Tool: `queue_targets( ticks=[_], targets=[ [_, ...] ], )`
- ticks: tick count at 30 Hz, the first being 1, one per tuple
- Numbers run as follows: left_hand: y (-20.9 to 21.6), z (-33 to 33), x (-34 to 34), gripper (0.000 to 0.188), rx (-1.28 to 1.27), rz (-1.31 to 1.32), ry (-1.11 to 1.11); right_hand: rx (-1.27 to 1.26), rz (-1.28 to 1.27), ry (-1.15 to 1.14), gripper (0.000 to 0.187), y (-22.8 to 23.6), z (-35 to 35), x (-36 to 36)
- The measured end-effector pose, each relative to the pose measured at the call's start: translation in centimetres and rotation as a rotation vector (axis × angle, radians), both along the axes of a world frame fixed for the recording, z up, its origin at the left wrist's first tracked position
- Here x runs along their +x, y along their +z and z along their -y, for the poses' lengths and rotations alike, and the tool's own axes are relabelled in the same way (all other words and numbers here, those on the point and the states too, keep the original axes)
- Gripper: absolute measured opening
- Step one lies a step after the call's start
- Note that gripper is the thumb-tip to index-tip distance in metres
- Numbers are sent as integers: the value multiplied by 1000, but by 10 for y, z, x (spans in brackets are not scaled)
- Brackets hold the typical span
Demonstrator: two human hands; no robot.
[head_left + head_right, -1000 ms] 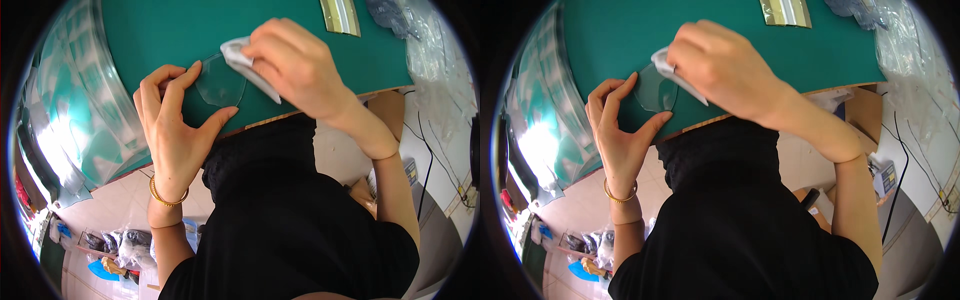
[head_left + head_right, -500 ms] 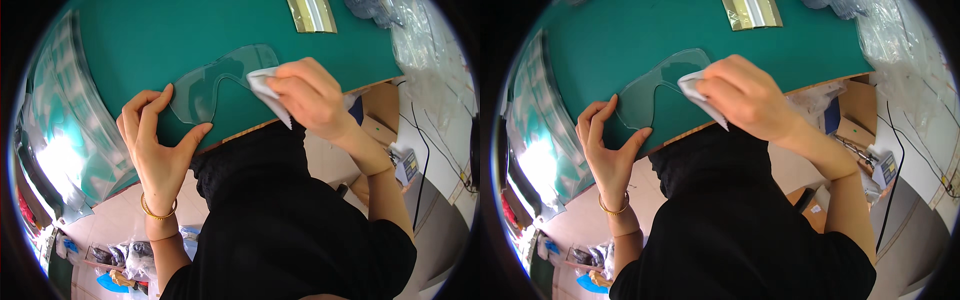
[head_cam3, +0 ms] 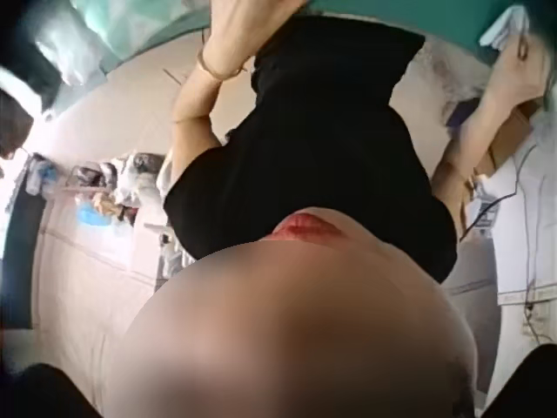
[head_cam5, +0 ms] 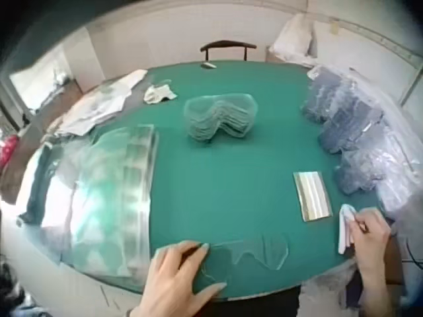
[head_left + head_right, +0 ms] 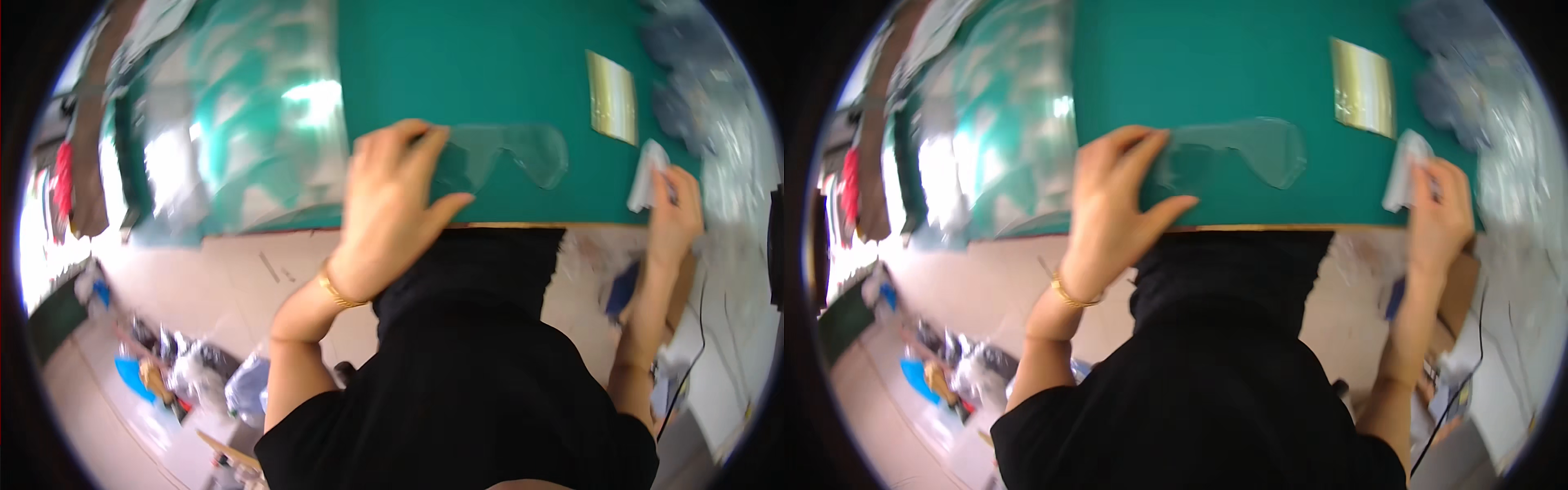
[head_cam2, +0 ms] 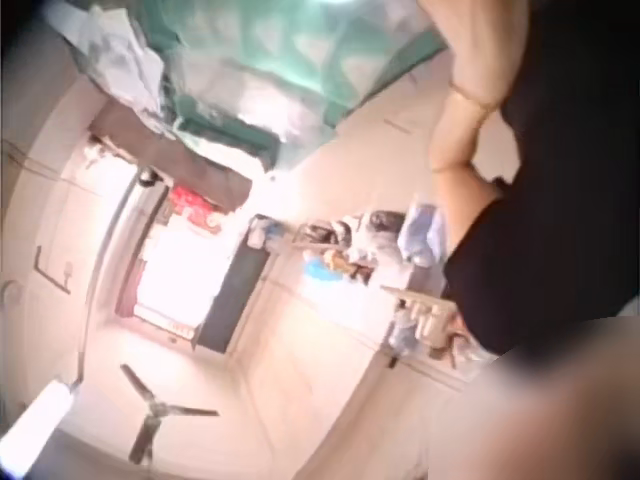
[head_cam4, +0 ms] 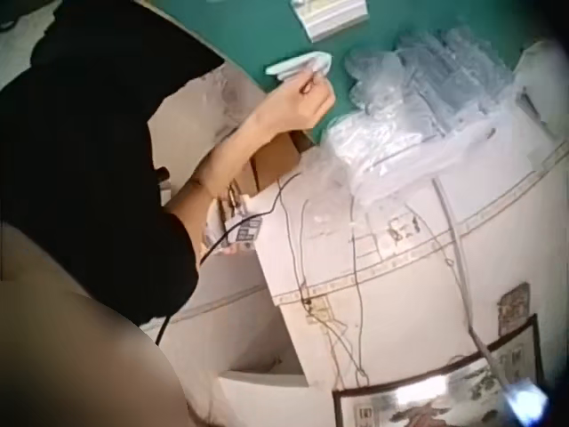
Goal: Wiping safety glasses lenses with a cloth and stacking them at a production workstation.
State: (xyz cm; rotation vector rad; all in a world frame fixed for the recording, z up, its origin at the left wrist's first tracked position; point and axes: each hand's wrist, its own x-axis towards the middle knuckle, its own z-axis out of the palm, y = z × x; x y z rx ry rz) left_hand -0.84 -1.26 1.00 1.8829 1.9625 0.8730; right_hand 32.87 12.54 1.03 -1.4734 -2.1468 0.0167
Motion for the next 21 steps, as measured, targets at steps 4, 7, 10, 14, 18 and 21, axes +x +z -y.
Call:
queue_targets(
  ticks=[4,7,10,14,18,21],
  targets=[
    [15,27,-14,50,70,100,28,70,333,-25,22,4,-31,48],
    [19,52,-66,37,150,52,334,171,370,-94,24,31,-25,15],
    [13,67,-137,38,192,110,687,230,171,203,20,52,-24,-40],
    [8,65,-210,57,7,295,797,75,-92,634,20,69,-14,-177],
    [12,47,-230,48,-153,491,686,28,-247,1055,20,52,-10,-278],
    [9,42,-229,28,-84,585,653,-89,-292,1214,15,33,-3,-336]
  ],
)
